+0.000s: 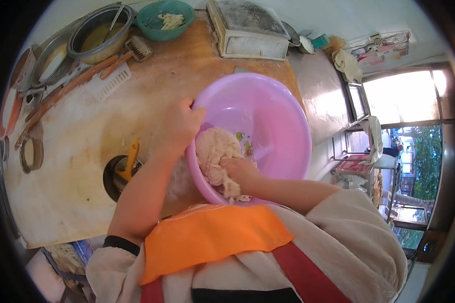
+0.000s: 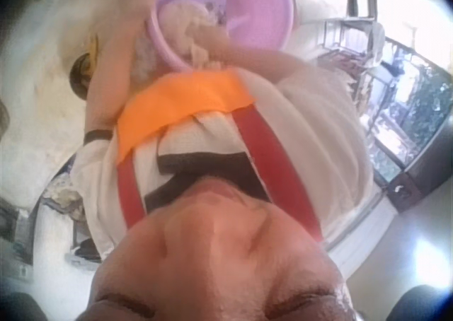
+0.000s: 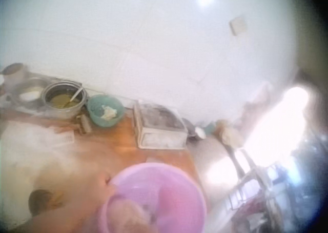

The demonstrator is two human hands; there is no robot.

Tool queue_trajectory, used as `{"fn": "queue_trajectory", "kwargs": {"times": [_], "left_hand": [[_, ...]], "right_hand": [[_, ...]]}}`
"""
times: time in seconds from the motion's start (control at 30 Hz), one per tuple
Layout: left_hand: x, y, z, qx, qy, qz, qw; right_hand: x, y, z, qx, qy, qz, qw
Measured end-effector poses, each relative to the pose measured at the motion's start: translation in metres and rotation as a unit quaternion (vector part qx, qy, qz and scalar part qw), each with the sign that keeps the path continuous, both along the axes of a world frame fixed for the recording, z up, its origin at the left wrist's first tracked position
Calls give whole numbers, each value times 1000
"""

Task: The person kneads dough in a bowl, adds liquid with a spoon, and then mixes a larger quantity of dough in a plastic bin. They later carry the bowl to a different room, place it on a shelf, and handle a metal tray near an oven.

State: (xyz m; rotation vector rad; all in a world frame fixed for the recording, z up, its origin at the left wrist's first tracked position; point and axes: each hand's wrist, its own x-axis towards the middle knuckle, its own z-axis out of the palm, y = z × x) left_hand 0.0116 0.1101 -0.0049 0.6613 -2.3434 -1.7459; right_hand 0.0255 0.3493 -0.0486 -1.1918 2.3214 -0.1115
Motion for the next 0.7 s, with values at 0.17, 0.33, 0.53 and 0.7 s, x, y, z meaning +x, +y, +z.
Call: {"fn": "queue_trajectory", "kwargs": {"times": [0.17, 0.33, 0.53, 0.7], "left_hand": [[0, 3, -2, -11, -12, -32, 999], [-4, 6, 2, -35, -21, -47, 998], [0, -1, -4, -15, 0, -13, 1000], [1, 2, -2, -10, 6, -18, 1000]], "right_hand": [[-43, -56, 15, 235, 57, 119, 963], [-57, -31, -23, 140, 73, 16, 987], [-78, 45, 63, -23, -271, -404, 873], [-138, 107, -127, -27, 456, -85, 885]]}}
